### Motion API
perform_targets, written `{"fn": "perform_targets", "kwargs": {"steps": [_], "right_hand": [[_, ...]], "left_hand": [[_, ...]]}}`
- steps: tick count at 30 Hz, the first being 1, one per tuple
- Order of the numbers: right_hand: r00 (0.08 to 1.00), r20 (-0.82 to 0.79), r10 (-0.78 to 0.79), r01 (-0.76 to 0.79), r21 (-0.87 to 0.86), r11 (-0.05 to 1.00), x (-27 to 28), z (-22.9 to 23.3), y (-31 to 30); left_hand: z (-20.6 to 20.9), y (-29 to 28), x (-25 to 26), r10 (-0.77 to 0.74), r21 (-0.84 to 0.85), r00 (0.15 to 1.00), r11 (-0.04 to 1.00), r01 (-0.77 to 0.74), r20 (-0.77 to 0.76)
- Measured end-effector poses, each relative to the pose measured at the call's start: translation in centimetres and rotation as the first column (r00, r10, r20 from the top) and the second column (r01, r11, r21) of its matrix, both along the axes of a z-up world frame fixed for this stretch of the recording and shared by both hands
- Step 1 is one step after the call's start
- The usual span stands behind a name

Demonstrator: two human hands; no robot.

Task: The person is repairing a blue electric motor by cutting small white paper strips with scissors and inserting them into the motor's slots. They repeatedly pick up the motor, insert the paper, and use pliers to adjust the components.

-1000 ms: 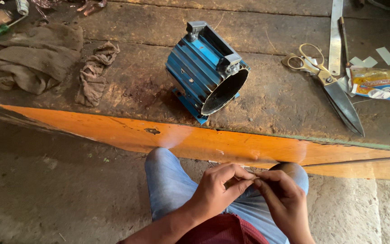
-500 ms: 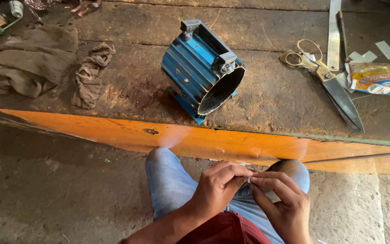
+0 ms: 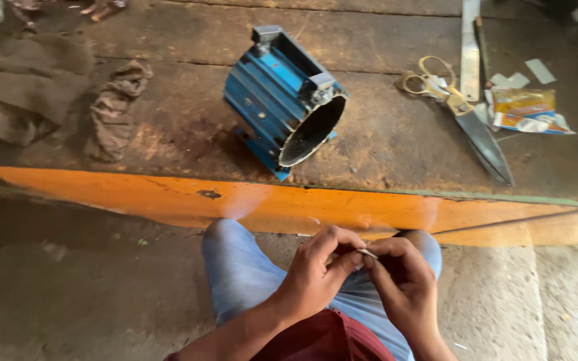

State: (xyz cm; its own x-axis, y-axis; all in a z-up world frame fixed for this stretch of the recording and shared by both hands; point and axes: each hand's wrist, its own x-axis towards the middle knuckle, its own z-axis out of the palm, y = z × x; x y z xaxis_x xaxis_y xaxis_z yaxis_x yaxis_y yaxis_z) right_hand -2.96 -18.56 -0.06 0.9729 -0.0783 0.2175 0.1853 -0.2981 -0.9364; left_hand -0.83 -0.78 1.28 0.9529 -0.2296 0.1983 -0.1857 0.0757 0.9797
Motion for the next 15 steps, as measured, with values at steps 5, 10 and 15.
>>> {"fn": "perform_targets", "kwargs": {"steps": [5,10,15], "right_hand": [[0.982,0.187,-0.006,0.064,-0.308,0.949,0.0,2.1,-1.1],[0.991,0.132,0.015,0.021,-0.269,0.963,0.6,4.6,-2.0],[0.990,0.084,0.111,-0.117,0.082,0.990,3.1,4.8,-3.8]], "left_hand": [[1.3,0.5,0.6,-0.045,0.122,0.968,0.992,0.016,0.246],[3.7,0.3,2.4,-0.109,0.142,0.950,0.987,0.070,0.291],[4.8,-1.7,4.4,0.020,0.139,0.781,0.981,-0.136,0.624]]}}
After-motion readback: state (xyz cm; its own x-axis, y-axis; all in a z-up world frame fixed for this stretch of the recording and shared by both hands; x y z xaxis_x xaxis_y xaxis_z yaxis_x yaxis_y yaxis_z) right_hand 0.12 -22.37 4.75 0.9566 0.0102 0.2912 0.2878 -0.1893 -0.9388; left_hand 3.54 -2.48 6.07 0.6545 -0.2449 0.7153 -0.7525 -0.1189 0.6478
